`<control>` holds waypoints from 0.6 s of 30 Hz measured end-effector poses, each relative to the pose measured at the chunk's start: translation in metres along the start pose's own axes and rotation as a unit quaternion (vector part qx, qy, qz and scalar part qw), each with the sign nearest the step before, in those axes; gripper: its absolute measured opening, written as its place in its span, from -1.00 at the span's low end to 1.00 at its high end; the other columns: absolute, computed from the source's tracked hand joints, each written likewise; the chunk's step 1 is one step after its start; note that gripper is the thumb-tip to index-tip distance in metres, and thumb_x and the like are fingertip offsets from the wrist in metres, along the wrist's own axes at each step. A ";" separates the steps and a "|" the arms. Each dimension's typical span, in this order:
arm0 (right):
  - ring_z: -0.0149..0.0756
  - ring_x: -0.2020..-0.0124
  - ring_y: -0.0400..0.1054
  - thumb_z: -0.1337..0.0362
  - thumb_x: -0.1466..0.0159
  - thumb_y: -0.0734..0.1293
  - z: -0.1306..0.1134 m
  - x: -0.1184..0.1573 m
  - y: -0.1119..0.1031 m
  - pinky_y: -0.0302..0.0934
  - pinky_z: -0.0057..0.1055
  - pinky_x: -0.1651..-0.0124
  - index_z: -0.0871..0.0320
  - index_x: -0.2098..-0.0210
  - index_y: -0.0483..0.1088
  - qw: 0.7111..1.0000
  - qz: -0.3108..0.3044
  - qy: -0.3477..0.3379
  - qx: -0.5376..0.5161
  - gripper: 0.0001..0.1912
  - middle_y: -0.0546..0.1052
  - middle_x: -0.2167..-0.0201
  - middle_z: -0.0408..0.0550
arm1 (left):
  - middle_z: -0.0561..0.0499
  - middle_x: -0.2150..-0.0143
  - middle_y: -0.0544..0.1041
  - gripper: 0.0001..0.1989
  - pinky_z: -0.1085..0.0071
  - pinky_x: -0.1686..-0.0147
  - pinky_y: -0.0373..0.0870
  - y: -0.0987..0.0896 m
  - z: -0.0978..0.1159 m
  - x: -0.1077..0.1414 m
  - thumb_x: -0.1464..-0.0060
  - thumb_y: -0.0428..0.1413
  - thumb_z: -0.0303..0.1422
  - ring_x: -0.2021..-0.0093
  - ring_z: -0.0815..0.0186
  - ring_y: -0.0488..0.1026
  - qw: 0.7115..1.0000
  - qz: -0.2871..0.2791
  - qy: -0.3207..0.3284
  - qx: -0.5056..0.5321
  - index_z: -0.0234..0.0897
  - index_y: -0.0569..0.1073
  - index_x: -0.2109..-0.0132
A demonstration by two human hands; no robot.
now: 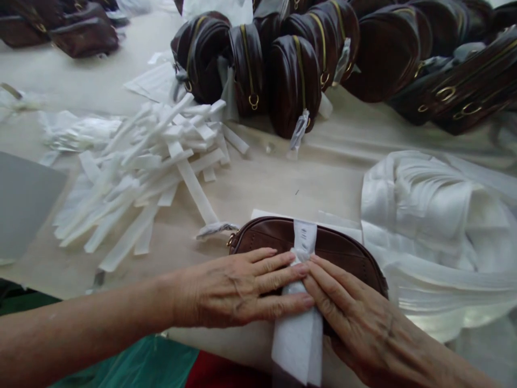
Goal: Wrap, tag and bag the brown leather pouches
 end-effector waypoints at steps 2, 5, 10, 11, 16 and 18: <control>0.04 -0.28 0.02 0.52 -0.06 0.13 0.001 -0.003 -0.005 0.33 -0.08 -0.10 0.41 -0.32 -0.15 1.000 0.000 -0.010 0.003 -0.17 0.24 -0.21 0.27 | -0.17 -0.29 0.13 -0.55 0.15 -0.18 0.24 -0.005 -0.004 0.000 -0.21 -0.10 -0.47 -0.27 0.13 0.12 1.000 -0.002 0.006 0.008 -0.23 0.17 -0.23; 0.01 -0.25 0.10 0.53 -0.04 0.13 0.003 -0.005 -0.007 0.35 -0.12 -0.08 0.35 -0.34 -0.16 1.000 0.005 -0.016 0.000 -0.14 0.25 -0.21 0.21 | -0.19 -0.28 0.14 -0.56 0.10 -0.16 0.25 -0.007 -0.005 -0.001 -0.21 -0.10 -0.44 -0.26 0.08 0.14 1.000 -0.002 0.000 0.004 -0.25 0.17 -0.23; 0.07 -0.29 -0.01 0.52 -0.07 0.12 0.004 0.000 0.001 0.35 -0.09 -0.07 0.40 -0.31 -0.07 0.998 0.059 -0.017 -0.006 -0.22 0.19 -0.25 0.21 | -0.28 -0.23 0.21 -0.56 0.03 -0.13 0.27 0.006 0.004 -0.001 -0.25 -0.18 -0.44 -0.24 0.02 0.18 1.000 -0.001 -0.010 -0.019 -0.33 0.12 -0.25; 0.08 -0.30 -0.04 0.52 -0.09 0.11 0.004 0.001 0.005 0.35 -0.08 -0.07 0.41 -0.31 -0.07 0.999 0.047 -0.017 -0.003 -0.24 0.19 -0.25 0.22 | -0.29 -0.23 0.22 -0.57 0.02 -0.12 0.27 0.009 0.006 0.000 -0.25 -0.19 -0.44 -0.23 0.00 0.18 1.000 0.011 -0.014 -0.023 -0.34 0.13 -0.25; 0.04 -0.33 -0.14 0.59 -0.17 0.07 0.002 0.006 0.016 0.29 -0.06 -0.11 0.40 -0.30 -0.06 0.999 0.010 -0.022 0.025 -0.32 0.21 -0.23 0.23 | -0.29 -0.21 0.24 -0.59 -0.04 -0.07 0.31 0.020 0.014 0.006 -0.23 -0.14 -0.46 -0.22 -0.07 0.18 0.993 0.093 -0.020 -0.063 -0.36 0.19 -0.21; 0.04 -0.33 -0.17 0.61 -0.17 0.06 0.002 0.007 0.015 0.27 -0.06 -0.13 0.41 -0.29 -0.06 0.999 0.010 -0.023 0.033 -0.32 0.20 -0.23 0.24 | -0.29 -0.22 0.23 -0.59 -0.02 -0.08 0.30 0.023 0.015 0.007 -0.23 -0.13 -0.47 -0.23 -0.06 0.16 0.992 0.101 -0.018 -0.076 -0.36 0.17 -0.21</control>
Point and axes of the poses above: each hand's wrist, its own x-axis away from the middle knuckle, its own y-axis out of the palm, z = x × y, the point moved 7 cm from there along -x, towards the middle knuckle
